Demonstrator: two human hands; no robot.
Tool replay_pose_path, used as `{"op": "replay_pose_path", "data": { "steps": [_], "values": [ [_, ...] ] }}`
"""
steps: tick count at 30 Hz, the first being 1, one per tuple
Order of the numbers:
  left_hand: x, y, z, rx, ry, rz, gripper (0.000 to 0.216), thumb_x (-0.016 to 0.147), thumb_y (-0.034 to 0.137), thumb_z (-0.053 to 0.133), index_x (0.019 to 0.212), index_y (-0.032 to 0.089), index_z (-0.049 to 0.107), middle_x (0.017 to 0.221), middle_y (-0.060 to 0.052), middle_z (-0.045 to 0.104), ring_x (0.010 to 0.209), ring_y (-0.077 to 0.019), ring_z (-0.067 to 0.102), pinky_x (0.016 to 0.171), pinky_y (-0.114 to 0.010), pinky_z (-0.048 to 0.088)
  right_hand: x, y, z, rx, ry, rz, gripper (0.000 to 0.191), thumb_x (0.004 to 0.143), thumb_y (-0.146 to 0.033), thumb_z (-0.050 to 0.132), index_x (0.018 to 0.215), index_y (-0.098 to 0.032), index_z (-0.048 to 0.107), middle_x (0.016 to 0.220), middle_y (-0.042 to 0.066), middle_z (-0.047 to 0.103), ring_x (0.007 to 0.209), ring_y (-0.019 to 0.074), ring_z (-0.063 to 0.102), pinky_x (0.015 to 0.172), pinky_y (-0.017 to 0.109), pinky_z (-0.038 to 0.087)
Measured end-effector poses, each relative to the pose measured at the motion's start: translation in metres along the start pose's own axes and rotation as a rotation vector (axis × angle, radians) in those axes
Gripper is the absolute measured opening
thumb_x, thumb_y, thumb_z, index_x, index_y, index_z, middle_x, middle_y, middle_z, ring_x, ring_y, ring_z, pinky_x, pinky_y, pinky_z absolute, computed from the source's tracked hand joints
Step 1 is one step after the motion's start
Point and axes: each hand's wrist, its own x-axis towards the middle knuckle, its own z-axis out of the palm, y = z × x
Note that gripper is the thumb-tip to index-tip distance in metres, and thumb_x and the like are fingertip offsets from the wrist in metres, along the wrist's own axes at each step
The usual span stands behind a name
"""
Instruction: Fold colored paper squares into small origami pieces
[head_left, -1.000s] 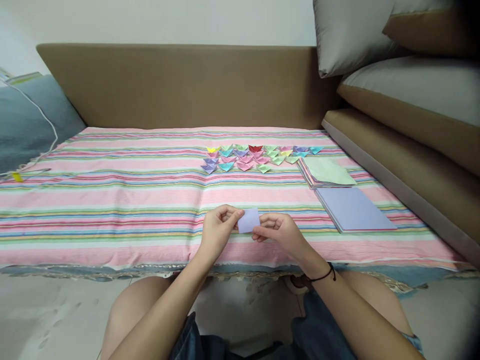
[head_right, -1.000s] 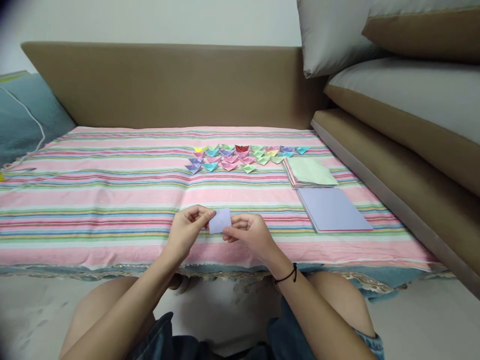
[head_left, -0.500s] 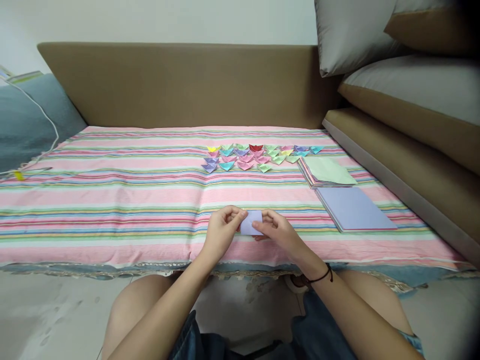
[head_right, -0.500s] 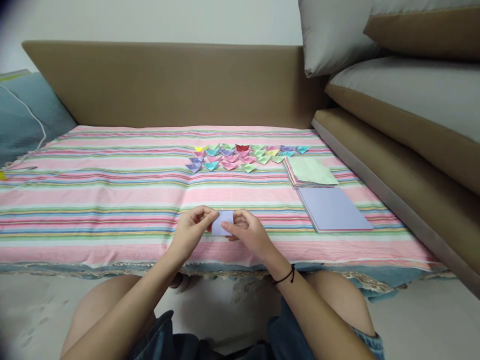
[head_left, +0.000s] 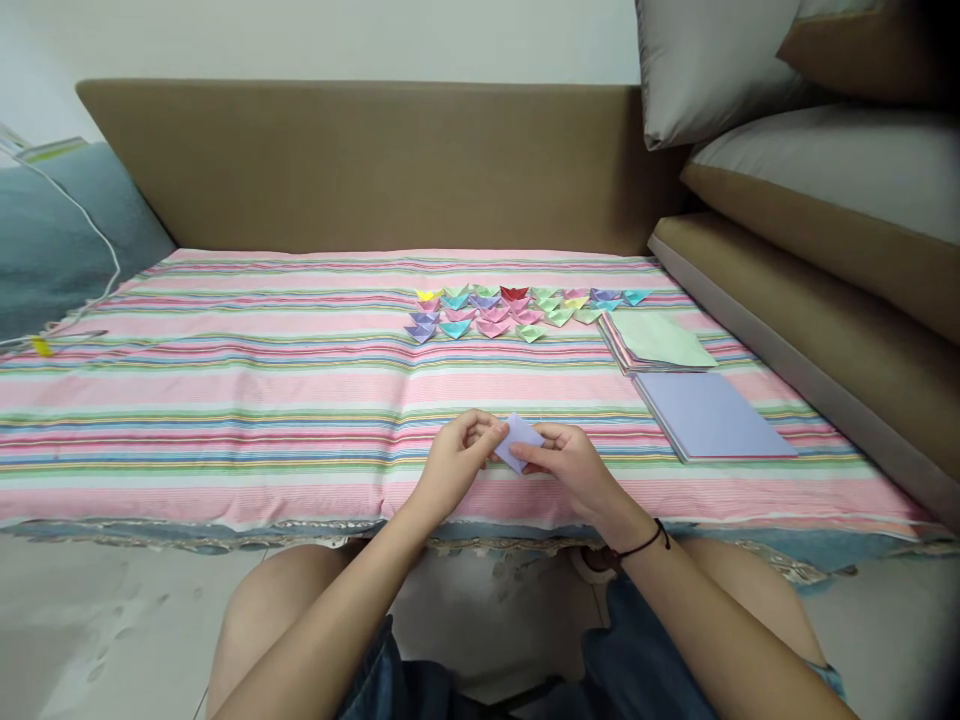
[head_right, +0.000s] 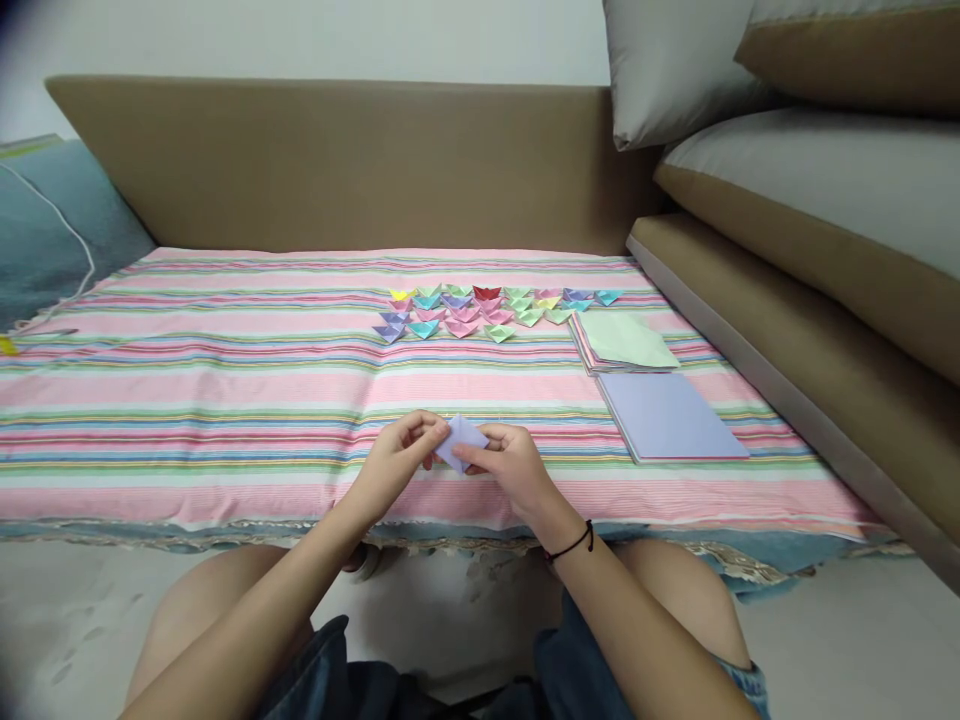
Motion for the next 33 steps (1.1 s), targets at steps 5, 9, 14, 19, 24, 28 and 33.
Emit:
{"op": "replay_pose_path", "data": {
  "steps": [5, 9, 14, 19, 24, 28, 33],
  "values": [
    [0.001, -0.002, -0.001, -0.011, -0.042, -0.006, 0.03, 0.078, 0.042, 0.057, 0.066, 0.014, 0.061, 0.06, -0.002, 0.059, 0.053, -0.0112, 0.05, 0.049, -0.022, 0.038, 0.002, 0.002, -0.002, 0.059, 0.117, -0.028, 0.03, 0.057, -0.033, 0.078, 0.079, -0.016, 0.069, 0.07, 0.001, 0.068, 0.063, 0.0148, 0.061, 0.06, 0.027, 0.049],
    [0.002, -0.005, -0.002, -0.004, 0.023, 0.047, 0.029, 0.075, 0.04, 0.061, 0.062, 0.015, 0.062, 0.055, -0.001, 0.058, 0.05, -0.0103, 0.049, 0.049, -0.021, 0.037, 0.002, 0.003, 0.0, 0.048, 0.075, -0.04, 0.036, 0.054, -0.032, 0.08, 0.083, -0.016, 0.067, 0.068, 0.001, 0.069, 0.061, 0.015, 0.062, 0.062, 0.029, 0.05],
    [0.001, -0.004, -0.002, -0.036, 0.026, 0.009, 0.029, 0.074, 0.039, 0.062, 0.059, 0.014, 0.063, 0.057, -0.002, 0.059, 0.052, -0.0111, 0.048, 0.051, -0.023, 0.038, 0.001, 0.001, 0.0, 0.031, 0.044, -0.033, 0.04, 0.056, -0.03, 0.08, 0.089, -0.015, 0.062, 0.066, 0.001, 0.068, 0.058, 0.0138, 0.061, 0.059, 0.027, 0.049],
    [0.001, -0.002, -0.001, -0.089, 0.028, -0.039, 0.029, 0.075, 0.037, 0.059, 0.056, 0.015, 0.061, 0.056, -0.002, 0.058, 0.053, -0.0119, 0.049, 0.054, -0.024, 0.04, 0.0, -0.003, 0.001, 0.013, 0.049, -0.049, 0.044, 0.054, -0.031, 0.08, 0.09, -0.016, 0.058, 0.062, 0.0, 0.066, 0.054, 0.0141, 0.059, 0.054, 0.027, 0.046],
    [0.002, -0.006, 0.0, -0.019, -0.035, -0.009, 0.023, 0.074, 0.037, 0.06, 0.067, 0.015, 0.061, 0.061, 0.0, 0.056, 0.056, -0.0121, 0.05, 0.052, -0.022, 0.039, 0.0, -0.001, 0.001, 0.014, 0.007, -0.049, 0.046, 0.053, -0.029, 0.08, 0.088, -0.02, 0.051, 0.061, -0.002, 0.065, 0.055, 0.0149, 0.061, 0.054, 0.026, 0.046],
    [0.002, -0.01, 0.001, 0.026, -0.002, 0.025, 0.025, 0.07, 0.038, 0.065, 0.065, 0.015, 0.058, 0.054, 0.002, 0.052, 0.049, -0.01, 0.045, 0.048, -0.022, 0.034, 0.0, 0.003, 0.002, -0.003, -0.018, -0.071, 0.046, 0.056, -0.027, 0.078, 0.088, -0.023, 0.044, 0.059, -0.005, 0.063, 0.054, 0.014, 0.061, 0.052, 0.024, 0.043],
    [0.001, -0.008, 0.001, 0.031, 0.028, -0.013, 0.027, 0.069, 0.037, 0.066, 0.059, 0.015, 0.054, 0.046, 0.004, 0.046, 0.044, -0.0083, 0.04, 0.045, -0.021, 0.029, 0.0, 0.003, 0.003, -0.023, -0.063, -0.077, 0.047, 0.057, -0.023, 0.077, 0.09, -0.023, 0.043, 0.058, -0.007, 0.061, 0.051, 0.0108, 0.056, 0.049, 0.021, 0.039]
  ]
}}
